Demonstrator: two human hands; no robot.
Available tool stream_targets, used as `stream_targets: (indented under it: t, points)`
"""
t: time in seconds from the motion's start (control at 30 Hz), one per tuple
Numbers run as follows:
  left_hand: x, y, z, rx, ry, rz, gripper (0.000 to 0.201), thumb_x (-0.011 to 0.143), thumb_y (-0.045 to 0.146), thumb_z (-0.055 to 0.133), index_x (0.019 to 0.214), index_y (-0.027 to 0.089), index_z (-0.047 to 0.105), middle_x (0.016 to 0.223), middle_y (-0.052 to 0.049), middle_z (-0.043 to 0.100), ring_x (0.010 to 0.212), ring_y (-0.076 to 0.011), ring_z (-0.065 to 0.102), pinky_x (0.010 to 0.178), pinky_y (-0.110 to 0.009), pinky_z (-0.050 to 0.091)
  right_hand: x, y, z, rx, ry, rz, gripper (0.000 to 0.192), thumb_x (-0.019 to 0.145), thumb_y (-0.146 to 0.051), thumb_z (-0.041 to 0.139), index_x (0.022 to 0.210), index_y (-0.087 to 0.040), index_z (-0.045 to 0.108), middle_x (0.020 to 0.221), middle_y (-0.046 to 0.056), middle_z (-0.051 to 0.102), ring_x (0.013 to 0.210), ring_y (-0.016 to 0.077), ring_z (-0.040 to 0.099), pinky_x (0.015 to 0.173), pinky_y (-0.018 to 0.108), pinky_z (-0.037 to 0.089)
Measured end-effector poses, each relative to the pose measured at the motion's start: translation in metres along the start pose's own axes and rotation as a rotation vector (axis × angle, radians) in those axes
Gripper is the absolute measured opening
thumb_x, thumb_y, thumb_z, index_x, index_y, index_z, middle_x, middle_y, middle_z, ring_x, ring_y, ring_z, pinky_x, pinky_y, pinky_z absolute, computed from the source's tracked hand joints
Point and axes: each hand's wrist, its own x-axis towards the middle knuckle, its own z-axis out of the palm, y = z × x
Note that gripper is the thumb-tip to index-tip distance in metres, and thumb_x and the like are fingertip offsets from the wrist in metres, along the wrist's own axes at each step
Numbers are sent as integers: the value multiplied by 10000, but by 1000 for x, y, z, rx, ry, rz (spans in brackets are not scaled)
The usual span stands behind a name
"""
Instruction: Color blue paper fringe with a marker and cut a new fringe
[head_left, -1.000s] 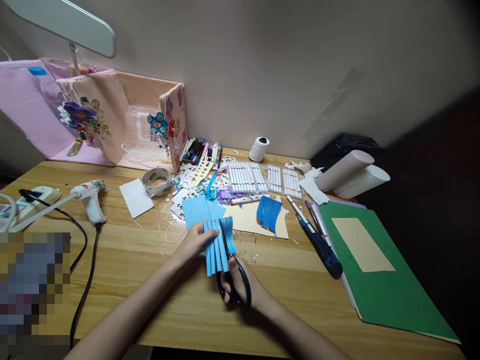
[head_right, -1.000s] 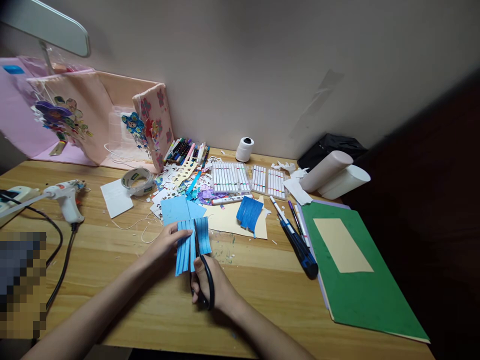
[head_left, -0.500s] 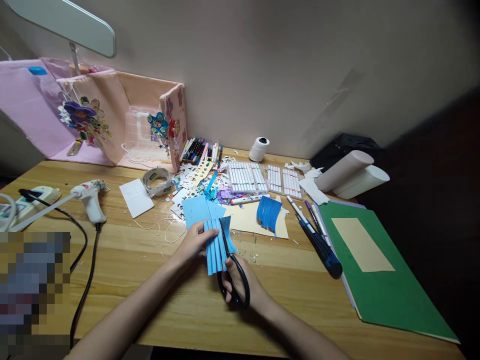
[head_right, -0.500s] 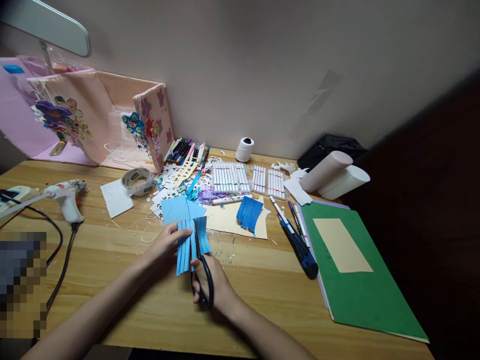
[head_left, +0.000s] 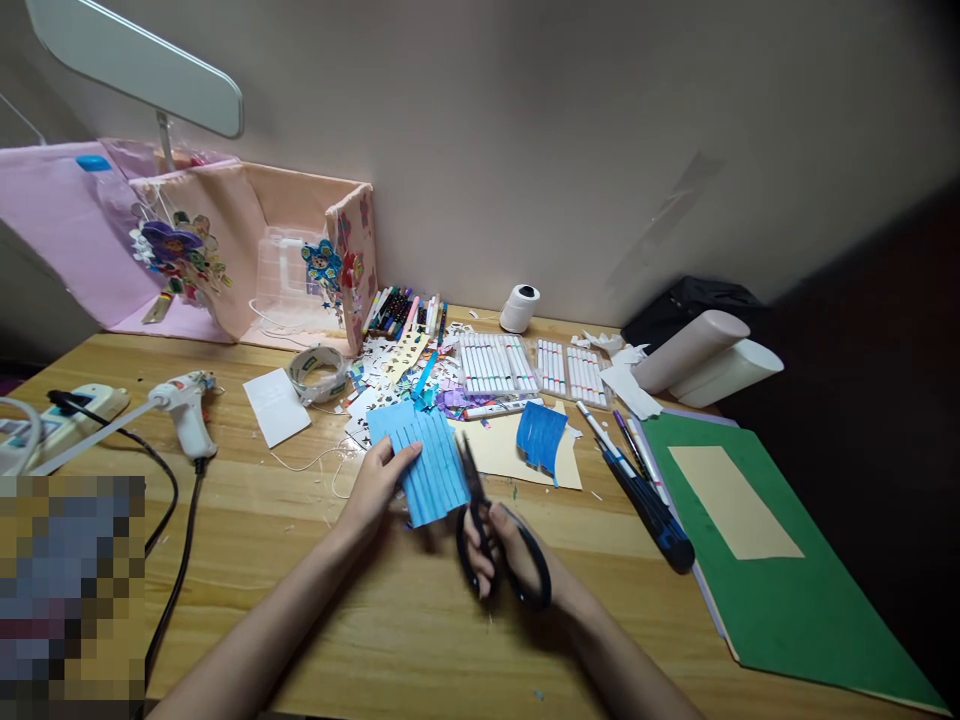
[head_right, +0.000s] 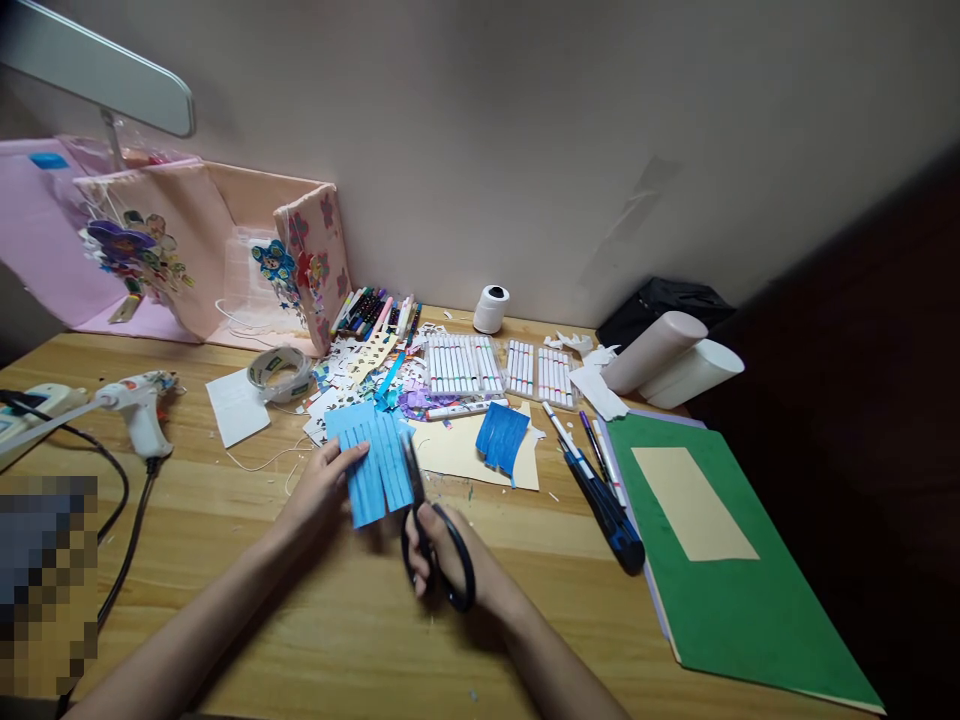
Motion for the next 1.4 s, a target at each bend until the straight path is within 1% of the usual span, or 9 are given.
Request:
stream_targets:
  t: [0.1,0.17,0.23,0.37,0.5,0.83,1.07,1.23,1.4]
  points:
    - [-2,2,0,13,1,3,355,663,443,703,821,134,629,799,-39,669,731,-193,598,654,-266,458,9,-10,-16,43,327,-123,509,771,-675,458,639,-184,442,427,-70,414,368,92,471,409,197,383]
    - [-6,6,2,37,-34,-12,353,673,446,697,828,136,633,810,-39,668,726,-188,594,645,-263,457,14,-14,-24,-43,527,-195,468,757,-620,536,632,-173,477,490,-36,492,420,101,509,427,205,399]
    - [-11,9,5,64,-80,-31,345,683,448,690,821,137,641,802,-36,668,720,-185,593,646,-263,457,16,-15,-28,-154,607,-220,420,741,-570,596,701,-155,550,578,0,568,470,113,530,451,218,416]
    - [-15,9,8,81,-180,-85,329,688,439,684,802,133,648,774,-42,670,730,-197,603,647,-278,470,14,-14,-26,-263,482,-223,344,707,-471,684,779,-146,597,675,17,606,590,144,565,551,243,453]
    - [-13,4,9,55,-253,-140,310,690,397,662,846,129,649,818,-66,676,787,-228,620,655,-302,492,14,-13,-20,-255,375,-222,298,746,-436,660,785,-147,599,741,28,630,685,172,593,630,261,467]
    - [-13,10,15,-26,-284,-175,275,629,362,705,708,157,540,588,35,548,545,-108,558,566,-227,485,19,-9,-25,-197,494,-231,363,697,-508,671,750,-155,602,730,50,632,671,202,586,607,298,465]
    - [-14,2,13,-44,-342,-204,330,685,424,680,848,140,638,805,-54,666,694,-175,629,642,-272,498,18,-6,-20,-165,529,-212,406,669,-545,688,769,-160,605,711,49,641,693,219,593,634,323,484]
    - [-18,-6,17,5,-342,-258,388,625,437,747,835,117,679,812,-88,692,720,-202,630,666,-299,494,20,0,-17,-106,454,-241,354,729,-488,662,860,-163,609,854,71,660,803,242,618,748,359,496]
    - [-20,-8,20,96,-365,-217,410,611,425,759,874,116,700,854,-93,702,733,-200,614,710,-311,475,22,3,-15,-119,496,-280,305,738,-468,653,784,-174,587,808,46,641,800,224,605,751,322,480]
